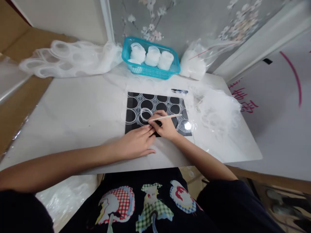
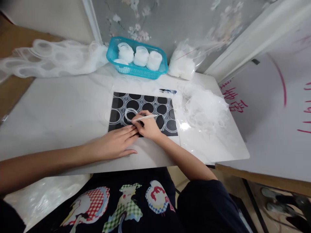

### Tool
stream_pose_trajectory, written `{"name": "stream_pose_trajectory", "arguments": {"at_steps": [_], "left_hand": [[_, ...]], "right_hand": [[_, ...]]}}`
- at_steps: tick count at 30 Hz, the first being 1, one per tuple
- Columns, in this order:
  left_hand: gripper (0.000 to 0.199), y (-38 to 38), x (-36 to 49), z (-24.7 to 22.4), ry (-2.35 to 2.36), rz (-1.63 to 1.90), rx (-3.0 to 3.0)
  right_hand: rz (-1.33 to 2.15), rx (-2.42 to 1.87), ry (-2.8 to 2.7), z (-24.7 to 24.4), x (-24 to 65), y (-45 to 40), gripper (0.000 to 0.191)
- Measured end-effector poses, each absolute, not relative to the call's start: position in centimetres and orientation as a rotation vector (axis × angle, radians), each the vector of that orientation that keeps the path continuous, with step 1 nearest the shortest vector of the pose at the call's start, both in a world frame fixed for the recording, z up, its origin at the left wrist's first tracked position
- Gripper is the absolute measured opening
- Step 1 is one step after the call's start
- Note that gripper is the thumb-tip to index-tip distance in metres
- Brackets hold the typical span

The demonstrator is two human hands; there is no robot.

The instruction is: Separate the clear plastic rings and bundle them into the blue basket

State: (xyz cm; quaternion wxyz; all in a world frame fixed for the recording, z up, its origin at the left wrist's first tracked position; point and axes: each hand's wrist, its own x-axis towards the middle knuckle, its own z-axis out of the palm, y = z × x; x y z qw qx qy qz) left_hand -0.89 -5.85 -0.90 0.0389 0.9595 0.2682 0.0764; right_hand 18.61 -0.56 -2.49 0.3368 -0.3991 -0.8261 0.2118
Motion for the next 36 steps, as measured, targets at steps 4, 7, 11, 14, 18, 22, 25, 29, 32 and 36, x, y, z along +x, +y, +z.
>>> {"name": "stream_pose_trajectory", "arguments": {"at_steps": [4, 7, 11, 14, 18, 22, 25, 29, 32, 36], "left_hand": [[0.063, -6.6, -2.0, -1.3, 0.975, 0.130, 3.045], [0.059, -6.8, -2.5, -1.9, 0.990, 0.197, 3.059], [0.056, -6.9, -2.6, -2.2, 0.999, 0.257, 3.079], [0.056, -6.9, -2.5, -2.0, 1.024, 0.249, 3.057], [0.054, -6.6, -2.5, -2.0, 1.046, 0.289, 2.969], [0.050, -6.4, -2.4, -2.1, 1.069, 0.320, 2.871], [0.051, -6.4, -2.2, -2.0, 1.084, 0.284, 2.842], [0.053, -6.5, -2.4, -1.8, 1.079, 0.255, 2.815], [0.048, -6.2, -3.0, -1.9, 1.047, 0.324, 2.812], [0.037, -5.2, -3.2, -1.8, 0.968, 0.535, 2.795]], "right_hand": [[0.757, -0.997, -2.053, -3.4, 18.2, -1.1, 0.011], [0.794, -0.990, -2.028, -3.3, 18.6, -0.7, 0.009], [0.814, -1.023, -2.081, -3.3, 18.8, -0.7, 0.008], [0.805, -1.038, -2.111, -3.2, 18.8, -0.7, 0.009], [0.734, -1.038, -2.157, -3.2, 18.8, -1.2, 0.012], [0.585, -1.007, -2.300, -3.7, 18.5, -2.6, 0.020], [0.401, -0.976, -2.397, -3.5, 18.6, -0.9, 0.017], [-0.009, -1.399, -1.698, -0.7, 19.7, 7.1, 0.020], [-0.046, -1.420, -1.540, 1.8, 20.9, 10.3, 0.035], [0.324, -1.316, -1.709, 2.1, 22.2, 5.5, 0.016]]}}
